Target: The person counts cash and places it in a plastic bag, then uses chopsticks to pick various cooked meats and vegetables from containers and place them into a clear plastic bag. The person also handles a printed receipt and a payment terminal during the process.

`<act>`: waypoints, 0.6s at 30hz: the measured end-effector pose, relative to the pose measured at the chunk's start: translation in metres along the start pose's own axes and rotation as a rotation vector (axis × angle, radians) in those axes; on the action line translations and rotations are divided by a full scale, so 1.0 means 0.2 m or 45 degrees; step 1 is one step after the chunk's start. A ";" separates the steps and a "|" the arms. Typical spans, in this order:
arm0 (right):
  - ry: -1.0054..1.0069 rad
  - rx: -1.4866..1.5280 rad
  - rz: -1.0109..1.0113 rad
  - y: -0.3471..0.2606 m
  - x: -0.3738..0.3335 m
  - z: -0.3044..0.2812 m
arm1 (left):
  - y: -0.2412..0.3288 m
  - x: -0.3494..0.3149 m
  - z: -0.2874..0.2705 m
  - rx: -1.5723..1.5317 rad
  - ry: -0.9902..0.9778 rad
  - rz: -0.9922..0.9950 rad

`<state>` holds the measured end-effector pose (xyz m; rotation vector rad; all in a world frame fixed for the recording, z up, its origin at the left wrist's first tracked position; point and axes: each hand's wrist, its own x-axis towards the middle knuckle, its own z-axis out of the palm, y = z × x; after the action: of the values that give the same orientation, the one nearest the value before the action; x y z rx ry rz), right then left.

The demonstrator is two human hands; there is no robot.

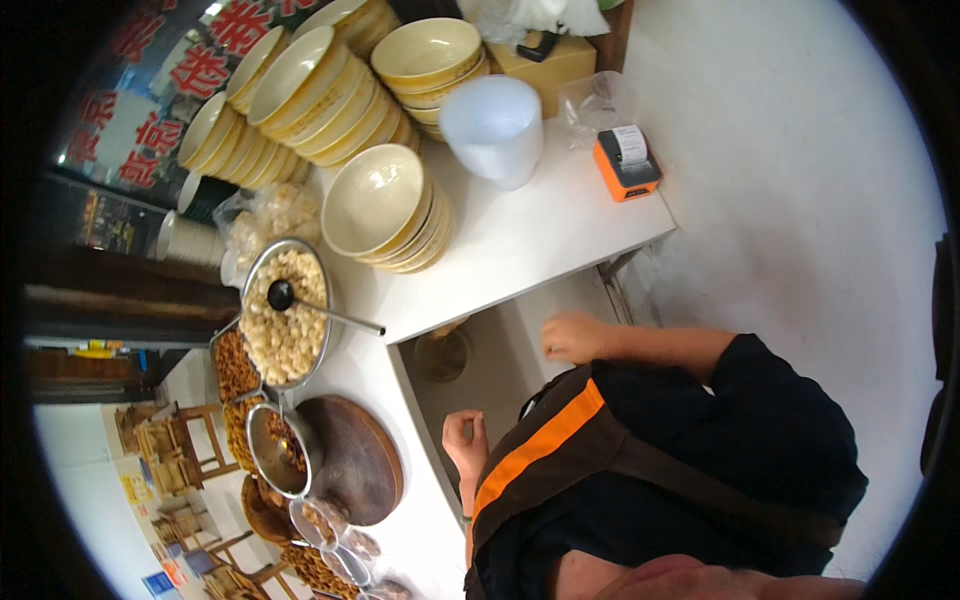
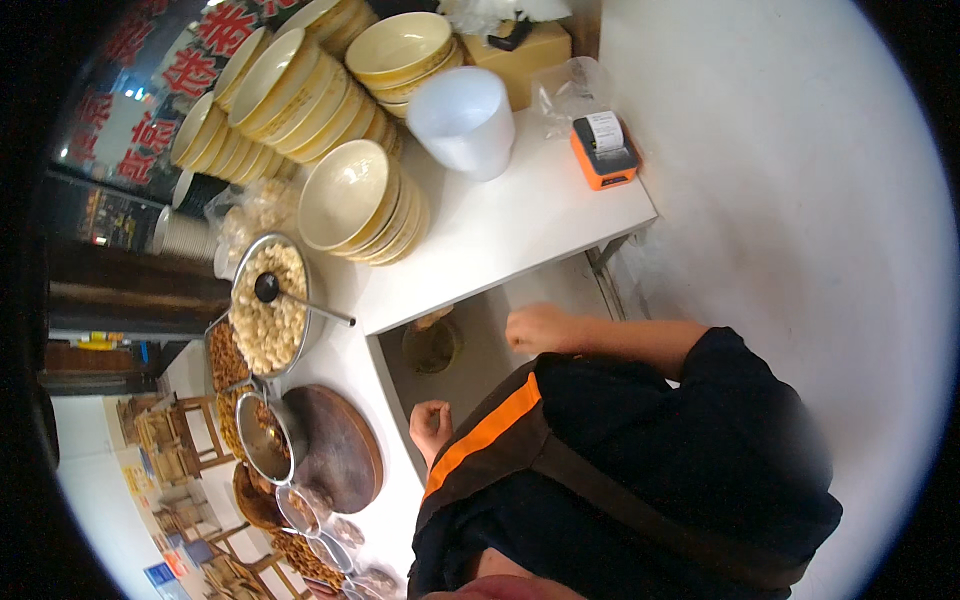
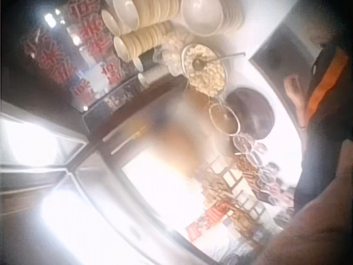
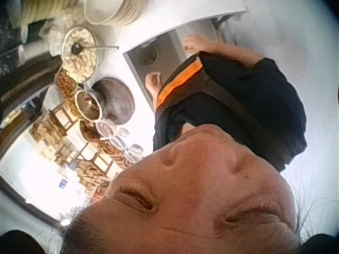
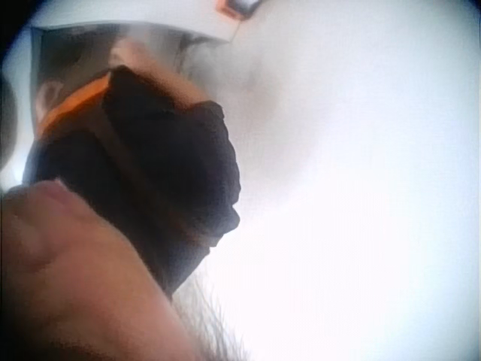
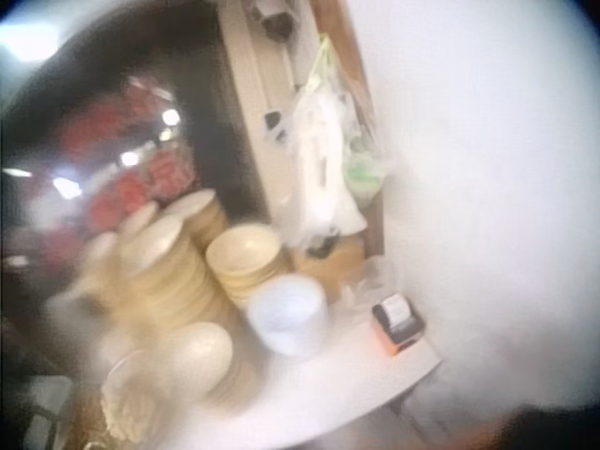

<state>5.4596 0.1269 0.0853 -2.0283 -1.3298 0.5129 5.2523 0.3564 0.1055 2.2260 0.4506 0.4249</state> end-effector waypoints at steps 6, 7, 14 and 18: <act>-0.143 0.060 -0.242 -0.18 0.11 0.18 | -0.20 -0.47 -0.03 -0.029 0.287 -0.280; -0.166 0.052 -0.259 -0.20 0.12 0.18 | -0.22 -0.51 -0.03 0.011 0.177 -0.379; -0.290 -0.103 -0.158 -0.22 0.08 0.28 | -0.23 -0.65 -0.03 0.118 0.138 -0.458; -0.101 -0.012 -0.042 -0.09 0.00 0.24 | -0.19 -0.62 -0.06 0.131 0.058 -0.433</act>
<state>5.4168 0.1471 0.0638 -2.0091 -1.4126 0.5783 5.1309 0.3311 0.0642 2.1843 0.8757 0.2768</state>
